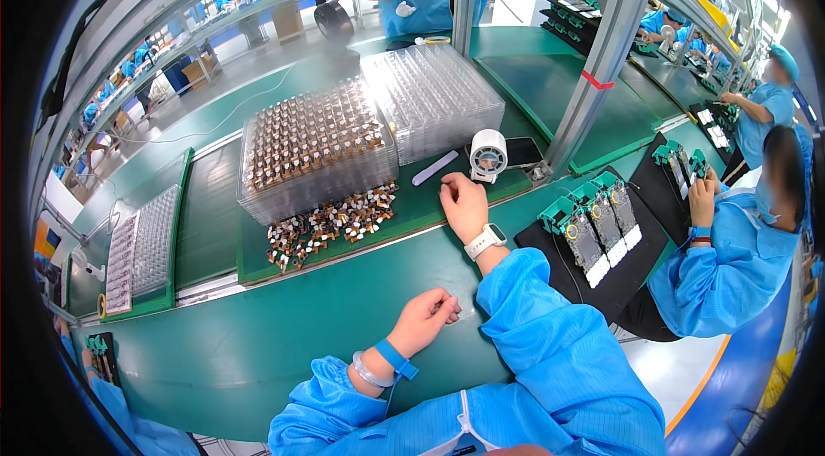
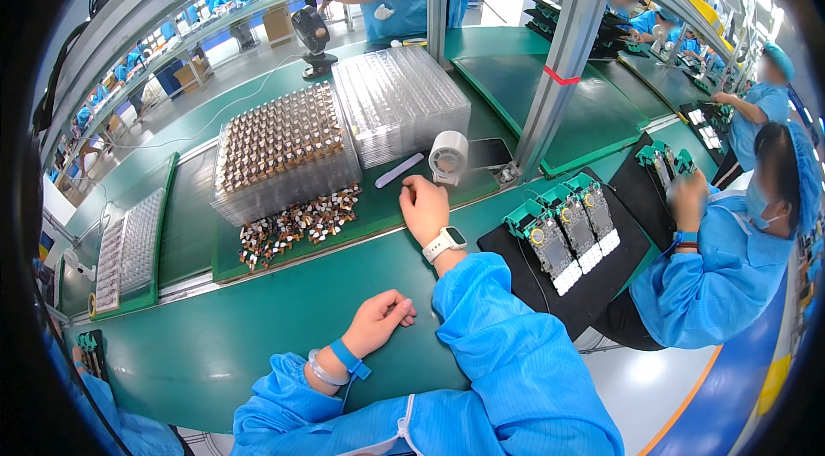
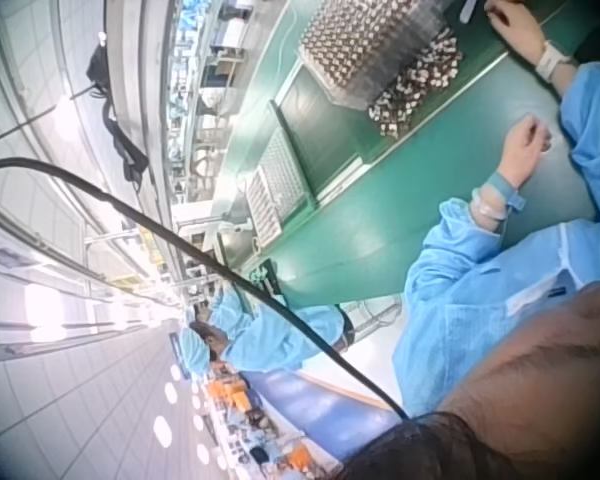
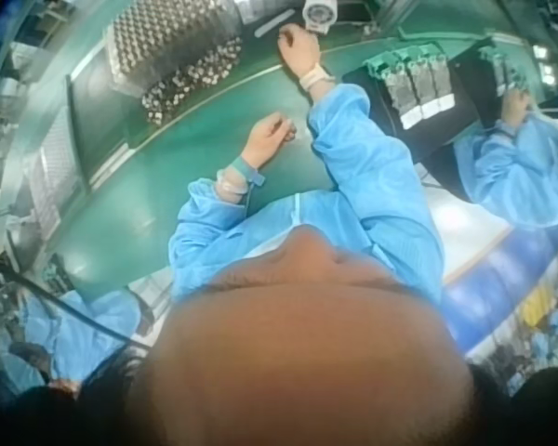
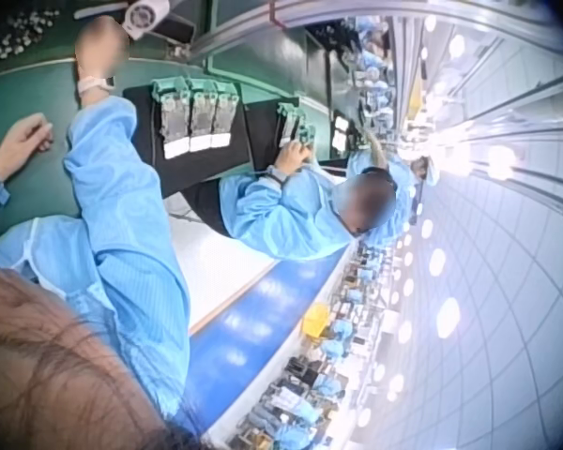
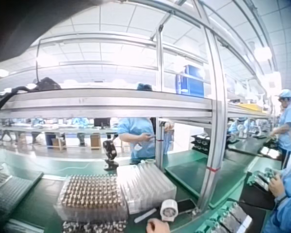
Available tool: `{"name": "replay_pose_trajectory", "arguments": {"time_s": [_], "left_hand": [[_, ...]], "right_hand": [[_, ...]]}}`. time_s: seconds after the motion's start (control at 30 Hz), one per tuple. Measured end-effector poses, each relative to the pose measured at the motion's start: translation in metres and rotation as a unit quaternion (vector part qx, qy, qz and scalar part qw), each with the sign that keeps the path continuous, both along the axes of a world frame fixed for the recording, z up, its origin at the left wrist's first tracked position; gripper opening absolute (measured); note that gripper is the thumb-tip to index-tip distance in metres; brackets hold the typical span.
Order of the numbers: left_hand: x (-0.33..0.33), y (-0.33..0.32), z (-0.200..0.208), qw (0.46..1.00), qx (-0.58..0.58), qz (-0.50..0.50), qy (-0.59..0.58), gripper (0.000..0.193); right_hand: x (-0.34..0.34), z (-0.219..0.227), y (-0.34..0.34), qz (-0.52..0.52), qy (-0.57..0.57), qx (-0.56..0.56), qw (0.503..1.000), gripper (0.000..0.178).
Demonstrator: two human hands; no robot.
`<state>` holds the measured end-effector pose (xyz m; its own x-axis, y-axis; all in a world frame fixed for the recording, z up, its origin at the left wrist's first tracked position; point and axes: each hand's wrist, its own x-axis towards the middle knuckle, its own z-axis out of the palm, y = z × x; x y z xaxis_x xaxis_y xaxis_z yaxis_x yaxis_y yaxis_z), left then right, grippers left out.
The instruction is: Assembling electronic circuit boards into plastic housings on a production line.
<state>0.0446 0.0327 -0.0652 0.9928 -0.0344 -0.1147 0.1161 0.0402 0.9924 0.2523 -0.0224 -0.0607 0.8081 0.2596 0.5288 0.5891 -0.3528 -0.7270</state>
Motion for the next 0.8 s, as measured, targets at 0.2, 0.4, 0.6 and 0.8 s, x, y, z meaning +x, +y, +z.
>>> {"name": "replay_pose_trajectory", "arguments": {"time_s": [0.2, 0.4, 0.6, 0.8], "left_hand": [[0.0, 0.0, 0.0, 1.0, -0.001, -0.001, 0.0, 0.02], [0.002, -0.002, -0.003, 1.0, -0.007, -0.01, -0.004, 0.019], [0.001, -0.001, -0.001, 1.0, -0.001, -0.006, -0.003, 0.019], [0.0, 0.0, -0.001, 1.0, 0.002, -0.004, -0.003, 0.02]], "right_hand": [[-0.02, 0.008, 0.009, 0.176, -0.086, -0.054, 0.979, 0.016], [-0.013, 0.022, 0.0, 0.11, -0.208, -0.042, 0.971, 0.017], [0.013, 0.043, -0.031, -0.09, -0.293, 0.026, 0.951, 0.049], [0.043, 0.009, -0.046, -0.044, -0.061, 0.1, 0.992, 0.09]]}}
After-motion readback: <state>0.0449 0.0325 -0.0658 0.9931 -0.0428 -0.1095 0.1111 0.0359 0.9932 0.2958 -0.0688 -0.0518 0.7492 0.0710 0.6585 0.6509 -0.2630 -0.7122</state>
